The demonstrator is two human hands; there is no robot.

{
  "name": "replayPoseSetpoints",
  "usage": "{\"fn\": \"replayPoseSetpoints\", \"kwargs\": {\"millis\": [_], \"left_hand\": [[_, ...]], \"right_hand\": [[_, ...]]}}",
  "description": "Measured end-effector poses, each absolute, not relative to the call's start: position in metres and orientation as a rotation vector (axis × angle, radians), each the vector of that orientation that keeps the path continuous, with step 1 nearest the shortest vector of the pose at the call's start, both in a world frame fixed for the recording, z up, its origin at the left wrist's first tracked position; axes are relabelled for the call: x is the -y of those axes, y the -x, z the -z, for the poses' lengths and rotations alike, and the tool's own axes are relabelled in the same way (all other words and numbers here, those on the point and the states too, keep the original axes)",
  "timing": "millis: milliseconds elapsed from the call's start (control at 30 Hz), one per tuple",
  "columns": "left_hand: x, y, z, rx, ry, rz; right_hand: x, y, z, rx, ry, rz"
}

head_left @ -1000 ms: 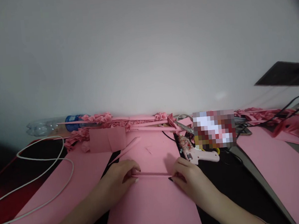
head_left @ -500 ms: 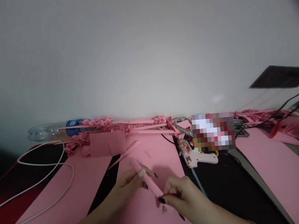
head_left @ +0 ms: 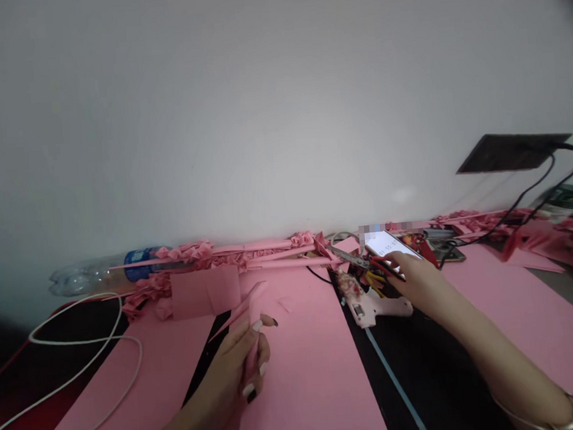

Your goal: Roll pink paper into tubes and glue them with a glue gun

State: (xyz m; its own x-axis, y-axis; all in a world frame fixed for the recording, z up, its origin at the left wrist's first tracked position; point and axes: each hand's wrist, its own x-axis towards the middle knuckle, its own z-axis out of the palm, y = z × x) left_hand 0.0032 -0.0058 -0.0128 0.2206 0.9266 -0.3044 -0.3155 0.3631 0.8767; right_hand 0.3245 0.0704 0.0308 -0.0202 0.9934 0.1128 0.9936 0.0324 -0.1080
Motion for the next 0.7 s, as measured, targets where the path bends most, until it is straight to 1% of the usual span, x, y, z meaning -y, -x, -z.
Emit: {"fn": "replayPoseSetpoints", "kwargs": {"millis": [133, 233, 333, 533, 633, 700], "left_hand": [[0.008, -0.004, 0.012, -0.973, -0.795, -0.892], [0.009, -0.005, 0.011, -0.975, -0.824, -0.836], [0.008, -0.005, 0.011, -0.937, -0.841, -0.787], [0.004, -0.001, 0.011, -0.841, -0.806, -0.708], [0.003, 0.000, 0.010, -0.836, -0.860, -0.673], [0.004, 0.000, 0.008, -0.865, -0.961, -0.682]], "right_hand": [[-0.090, -0.344, -0.012, 2.264, 2.105, -0.023], [-0.096, -0.344, -0.011, 2.291, 2.090, 0.005], [-0.100, -0.348, -0.025, 2.299, 2.017, 0.081], [-0.095, -0.364, -0.067, 2.149, 1.802, 0.357], [-0.076, -0.348, -0.079, 1.978, 1.847, 0.248], [-0.059, -0.328, -0.079, 1.908, 1.895, 0.029]]}}
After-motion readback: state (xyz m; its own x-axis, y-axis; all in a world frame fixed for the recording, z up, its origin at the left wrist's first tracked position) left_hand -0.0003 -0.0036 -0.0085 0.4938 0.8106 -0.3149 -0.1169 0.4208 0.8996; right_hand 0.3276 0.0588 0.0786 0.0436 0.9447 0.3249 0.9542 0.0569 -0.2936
